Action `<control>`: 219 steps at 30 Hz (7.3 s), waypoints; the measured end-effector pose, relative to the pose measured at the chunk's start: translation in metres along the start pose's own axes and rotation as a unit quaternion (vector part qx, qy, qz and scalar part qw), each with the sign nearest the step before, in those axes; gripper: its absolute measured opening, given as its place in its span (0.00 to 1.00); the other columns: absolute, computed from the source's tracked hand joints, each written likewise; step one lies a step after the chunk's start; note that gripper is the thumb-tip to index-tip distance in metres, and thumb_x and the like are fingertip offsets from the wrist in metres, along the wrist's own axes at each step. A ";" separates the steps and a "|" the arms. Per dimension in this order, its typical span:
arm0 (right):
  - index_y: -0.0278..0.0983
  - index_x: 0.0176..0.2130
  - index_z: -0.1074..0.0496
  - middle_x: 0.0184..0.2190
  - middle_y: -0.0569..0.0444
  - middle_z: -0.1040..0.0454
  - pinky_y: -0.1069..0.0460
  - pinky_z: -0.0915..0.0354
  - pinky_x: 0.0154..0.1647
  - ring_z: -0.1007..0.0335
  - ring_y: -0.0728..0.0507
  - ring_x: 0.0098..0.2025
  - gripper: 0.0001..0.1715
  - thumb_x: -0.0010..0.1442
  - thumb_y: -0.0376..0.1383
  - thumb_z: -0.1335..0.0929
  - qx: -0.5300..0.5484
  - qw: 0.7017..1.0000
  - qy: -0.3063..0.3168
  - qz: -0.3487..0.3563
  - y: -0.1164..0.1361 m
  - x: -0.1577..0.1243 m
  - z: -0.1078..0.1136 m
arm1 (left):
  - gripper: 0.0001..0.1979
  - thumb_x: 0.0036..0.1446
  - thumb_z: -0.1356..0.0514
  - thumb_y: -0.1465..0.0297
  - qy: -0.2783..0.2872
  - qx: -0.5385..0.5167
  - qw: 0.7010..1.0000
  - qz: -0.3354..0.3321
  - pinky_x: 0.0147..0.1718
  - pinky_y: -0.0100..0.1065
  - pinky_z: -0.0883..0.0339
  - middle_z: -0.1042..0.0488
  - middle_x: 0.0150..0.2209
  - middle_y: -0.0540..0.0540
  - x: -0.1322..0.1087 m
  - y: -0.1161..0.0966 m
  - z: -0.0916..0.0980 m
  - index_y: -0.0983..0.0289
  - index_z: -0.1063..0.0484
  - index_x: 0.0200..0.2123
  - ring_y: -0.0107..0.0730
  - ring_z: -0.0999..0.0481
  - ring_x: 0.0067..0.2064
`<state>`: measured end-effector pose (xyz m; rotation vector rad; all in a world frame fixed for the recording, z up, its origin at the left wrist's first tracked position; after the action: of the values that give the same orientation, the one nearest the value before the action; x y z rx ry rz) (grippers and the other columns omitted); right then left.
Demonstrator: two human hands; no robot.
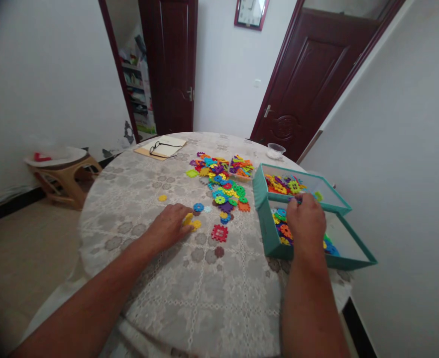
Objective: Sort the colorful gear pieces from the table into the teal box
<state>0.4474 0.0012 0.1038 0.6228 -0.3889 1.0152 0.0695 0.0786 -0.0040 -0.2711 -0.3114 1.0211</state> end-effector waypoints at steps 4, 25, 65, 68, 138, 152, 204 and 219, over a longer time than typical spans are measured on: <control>0.33 0.51 0.24 0.50 0.33 0.22 0.37 0.35 0.55 0.27 0.30 0.53 0.21 0.66 0.39 0.38 -0.010 0.998 -0.029 0.062 0.027 -0.007 0.002 | 0.22 0.61 0.32 0.63 0.006 0.009 1.000 0.003 0.62 0.47 0.38 0.23 0.57 0.63 0.004 0.000 -0.005 0.59 0.23 0.58 0.50 0.28 0.59; 0.37 0.41 0.26 0.43 0.51 0.25 0.53 0.39 0.42 0.30 0.44 0.44 0.09 0.60 0.37 0.27 0.121 0.844 0.447 0.272 0.164 -0.135 -0.121 | 0.16 0.63 0.42 0.74 0.052 0.011 0.998 -0.031 0.49 0.40 0.33 0.23 0.49 0.63 0.005 -0.011 -0.023 0.62 0.24 0.53 0.46 0.24 0.50; 0.37 0.40 0.25 0.39 0.53 0.21 0.53 0.38 0.41 0.27 0.44 0.42 0.13 0.54 0.27 0.32 0.204 0.842 0.424 0.264 0.172 -0.127 -0.104 | 0.34 0.63 0.35 0.69 0.035 -0.048 0.993 -0.105 0.62 0.45 0.37 0.24 0.61 0.62 0.007 -0.060 -0.043 0.61 0.40 0.70 0.50 0.30 0.63; 0.35 0.46 0.24 0.46 0.45 0.21 0.51 0.37 0.46 0.26 0.40 0.48 0.14 0.59 0.33 0.30 0.109 0.879 0.400 0.235 0.158 -0.120 -0.110 | 0.36 0.64 0.36 0.70 0.039 -0.046 0.993 -0.102 0.64 0.45 0.39 0.24 0.61 0.62 0.007 -0.058 -0.047 0.61 0.42 0.72 0.49 0.30 0.64; 0.38 0.36 0.30 0.33 0.58 0.27 0.54 0.43 0.36 0.32 0.47 0.36 0.07 0.58 0.32 0.28 0.190 0.831 0.454 0.259 0.209 -0.150 -0.145 | 0.15 0.59 0.40 0.72 0.119 -0.023 0.992 0.026 0.47 0.38 0.33 0.20 0.51 0.59 -0.017 0.016 -0.008 0.58 0.22 0.49 0.45 0.22 0.50; 0.36 0.43 0.25 0.31 0.56 0.26 0.54 0.41 0.30 0.33 0.47 0.31 0.11 0.63 0.40 0.31 0.338 0.781 0.498 0.165 0.200 -0.150 -0.150 | 0.15 0.57 0.38 0.73 0.113 -0.012 0.993 0.041 0.43 0.37 0.33 0.19 0.49 0.60 -0.013 0.021 -0.012 0.60 0.23 0.48 0.45 0.21 0.48; 0.39 0.49 0.27 0.40 0.52 0.23 0.48 0.33 0.44 0.27 0.42 0.41 0.16 0.62 0.32 0.35 0.352 0.844 0.316 0.252 0.224 -0.167 -0.130 | 0.15 0.63 0.39 0.74 -0.037 -0.082 0.994 0.063 0.49 0.34 0.32 0.20 0.51 0.58 0.002 0.049 0.025 0.63 0.24 0.53 0.38 0.22 0.50; 0.39 0.44 0.28 0.41 0.49 0.24 0.48 0.33 0.49 0.26 0.40 0.45 0.14 0.60 0.27 0.36 0.286 0.850 0.303 0.324 0.235 -0.179 -0.130 | 0.13 0.65 0.43 0.73 -0.047 0.058 0.980 0.186 0.55 0.41 0.35 0.24 0.53 0.67 0.029 0.134 0.030 0.66 0.24 0.50 0.48 0.27 0.55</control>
<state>0.1578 0.0554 -0.0271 0.6663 0.3190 1.9442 -0.0336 0.1722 -0.0208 -0.1798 -0.2908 1.4203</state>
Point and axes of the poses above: each hand's wrist, its own x-axis towards the middle knuckle, its own z-axis out of the back of the hand, y = z × x, the point moved 10 cm from there along x, towards the middle knuckle
